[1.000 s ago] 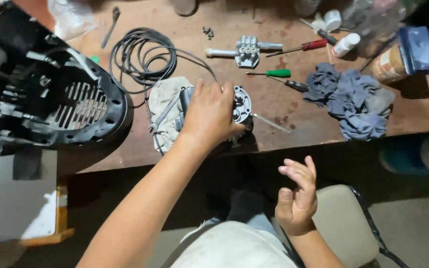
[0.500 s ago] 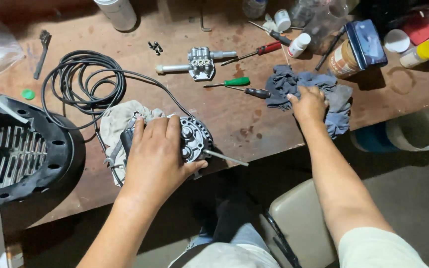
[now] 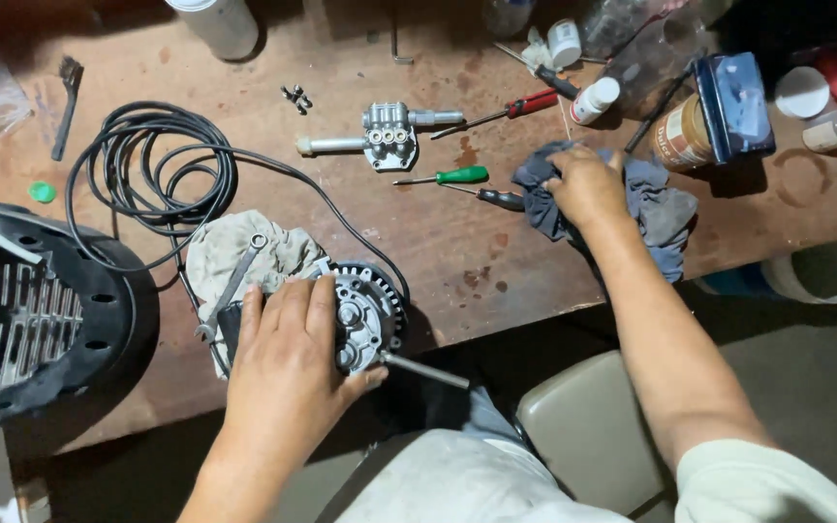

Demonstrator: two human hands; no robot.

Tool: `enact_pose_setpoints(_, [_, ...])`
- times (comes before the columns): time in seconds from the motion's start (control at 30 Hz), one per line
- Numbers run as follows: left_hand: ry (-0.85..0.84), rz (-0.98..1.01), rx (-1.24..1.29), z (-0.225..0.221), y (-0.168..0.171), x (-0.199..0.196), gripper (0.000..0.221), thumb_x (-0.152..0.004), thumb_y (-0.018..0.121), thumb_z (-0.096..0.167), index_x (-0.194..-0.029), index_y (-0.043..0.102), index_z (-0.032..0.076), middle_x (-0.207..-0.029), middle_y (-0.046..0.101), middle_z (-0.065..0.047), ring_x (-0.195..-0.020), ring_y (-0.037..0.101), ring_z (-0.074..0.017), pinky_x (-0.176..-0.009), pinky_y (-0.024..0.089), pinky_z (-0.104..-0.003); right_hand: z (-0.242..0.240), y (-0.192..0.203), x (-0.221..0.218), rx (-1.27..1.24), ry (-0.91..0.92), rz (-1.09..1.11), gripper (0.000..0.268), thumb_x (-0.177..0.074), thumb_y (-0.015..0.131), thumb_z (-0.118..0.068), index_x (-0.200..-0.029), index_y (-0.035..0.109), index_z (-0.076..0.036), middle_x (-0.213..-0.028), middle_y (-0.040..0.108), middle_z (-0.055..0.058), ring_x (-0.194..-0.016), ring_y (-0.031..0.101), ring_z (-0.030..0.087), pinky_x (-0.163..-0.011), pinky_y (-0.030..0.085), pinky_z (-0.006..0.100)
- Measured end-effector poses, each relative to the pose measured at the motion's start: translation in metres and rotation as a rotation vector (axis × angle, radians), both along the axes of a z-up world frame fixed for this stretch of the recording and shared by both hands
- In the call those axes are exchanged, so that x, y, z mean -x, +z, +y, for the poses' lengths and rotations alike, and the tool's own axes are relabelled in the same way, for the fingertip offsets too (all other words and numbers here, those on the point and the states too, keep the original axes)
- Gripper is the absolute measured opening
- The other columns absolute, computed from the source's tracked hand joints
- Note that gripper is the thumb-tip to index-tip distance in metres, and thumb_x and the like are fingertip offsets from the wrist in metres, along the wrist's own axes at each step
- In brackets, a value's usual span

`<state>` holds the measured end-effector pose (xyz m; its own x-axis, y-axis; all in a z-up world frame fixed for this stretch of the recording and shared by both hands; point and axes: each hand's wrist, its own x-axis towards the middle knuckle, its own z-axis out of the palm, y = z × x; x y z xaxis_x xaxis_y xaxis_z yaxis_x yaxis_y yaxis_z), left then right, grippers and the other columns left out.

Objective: The person is seen interfacing a pump with a motor on a workbench, using various tools to align and secure the components.

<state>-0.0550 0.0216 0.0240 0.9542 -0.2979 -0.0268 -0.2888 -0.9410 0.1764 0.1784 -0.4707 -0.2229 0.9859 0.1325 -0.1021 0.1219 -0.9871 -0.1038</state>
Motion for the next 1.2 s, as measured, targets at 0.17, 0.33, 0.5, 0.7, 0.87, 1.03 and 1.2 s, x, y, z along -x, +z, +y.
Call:
enact_pose_setpoints(0.17, [-0.006, 0.014, -0.025, 0.002, 0.001, 0.002, 0.135, -0.07, 0.102, 0.082, -0.167, 0.054, 0.0, -0.156, 0.066, -0.02, -0.154, 0.06, -0.0405, -0.14, 0.033, -0.07, 0.022, 0.094, 0.011, -1.465, -0.302, -0.142, 0.044, -0.098, 0.082, -0.021, -0.141, 0.076, -0.009, -0.135, 0.081, 0.009, -0.128, 0.075, 0.027, -0.115, 0.06, 0.043])
enact_pose_setpoints(0.33, [-0.025, 0.09, -0.091, -0.012, 0.021, 0.0, 0.149, -0.073, 0.097, 0.089, -0.186, 0.039, 0.012, -0.174, 0.055, -0.028, -0.161, 0.049, -0.0503, -0.13, 0.031, -0.077, 0.049, 0.118, 0.07, -2.328, -0.409, 0.154, 0.062, -0.086, 0.082, -0.026, -0.148, 0.083, -0.019, -0.155, 0.083, 0.009, -0.154, 0.077, 0.035, -0.145, 0.062, 0.058])
enact_pose_setpoints(0.5, [-0.295, 0.038, 0.023, -0.019, 0.005, -0.033, 0.111, -0.067, 0.109, 0.07, -0.153, 0.066, 0.017, -0.156, 0.064, -0.019, -0.142, 0.064, -0.0475, -0.113, 0.05, -0.067, 0.117, 0.166, 0.181, -2.305, -0.288, 0.025, 0.053, -0.097, 0.092, -0.038, -0.136, 0.076, -0.007, -0.127, 0.078, 0.017, -0.115, 0.078, 0.03, -0.107, 0.066, 0.046])
enact_pose_setpoints(0.7, [-0.422, 0.05, 0.047, -0.018, -0.003, -0.055, 0.059, -0.08, 0.097, 0.057, -0.129, 0.084, 0.027, -0.154, 0.066, -0.015, -0.132, 0.073, -0.049, -0.098, 0.061, -0.063, 0.255, 0.203, 0.279, -0.867, -0.151, -0.63, 0.039, -0.085, 0.107, -0.026, -0.103, 0.076, -0.01, -0.123, 0.078, 0.013, -0.113, 0.078, 0.037, -0.101, 0.063, 0.048])
enact_pose_setpoints(0.87, [-0.461, -0.029, 0.133, -0.013, -0.01, -0.054, 0.031, -0.09, 0.088, 0.05, -0.113, 0.089, 0.028, -0.123, 0.073, -0.009, -0.12, 0.077, -0.0523, -0.089, 0.063, -0.064, 0.285, 0.169, 0.257, -1.08, -0.567, -0.872, 0.026, -0.1, 0.094, -0.015, -0.113, 0.074, -0.007, -0.107, 0.075, 0.011, -0.098, 0.066, 0.02, -0.089, 0.055, 0.036])
enact_pose_setpoints(1.03, [-0.48, 0.001, 0.113, -0.017, -0.011, -0.062, 0.027, -0.093, 0.088, 0.049, -0.11, 0.09, 0.029, -0.124, 0.073, -0.008, -0.119, 0.077, -0.0514, -0.091, 0.064, -0.065, 0.275, 0.172, 0.296, -1.157, -0.803, -1.207, 0.019, -0.11, 0.08, -0.021, -0.118, 0.067, -0.01, -0.109, 0.066, 0.006, -0.1, 0.056, 0.014, -0.095, 0.053, 0.034])
enact_pose_setpoints(1.2, [-0.489, -0.038, 0.113, -0.015, -0.006, -0.061, 0.025, -0.094, 0.086, 0.047, -0.107, 0.088, 0.027, -0.118, 0.071, -0.009, -0.113, 0.077, -0.0516, -0.09, 0.065, -0.063, 0.332, 0.146, 0.431, -1.164, -0.973, -0.998, 0.026, -0.112, 0.076, -0.026, -0.117, 0.057, -0.008, -0.109, 0.064, 0.011, -0.106, 0.061, 0.018, -0.1, 0.053, 0.034])
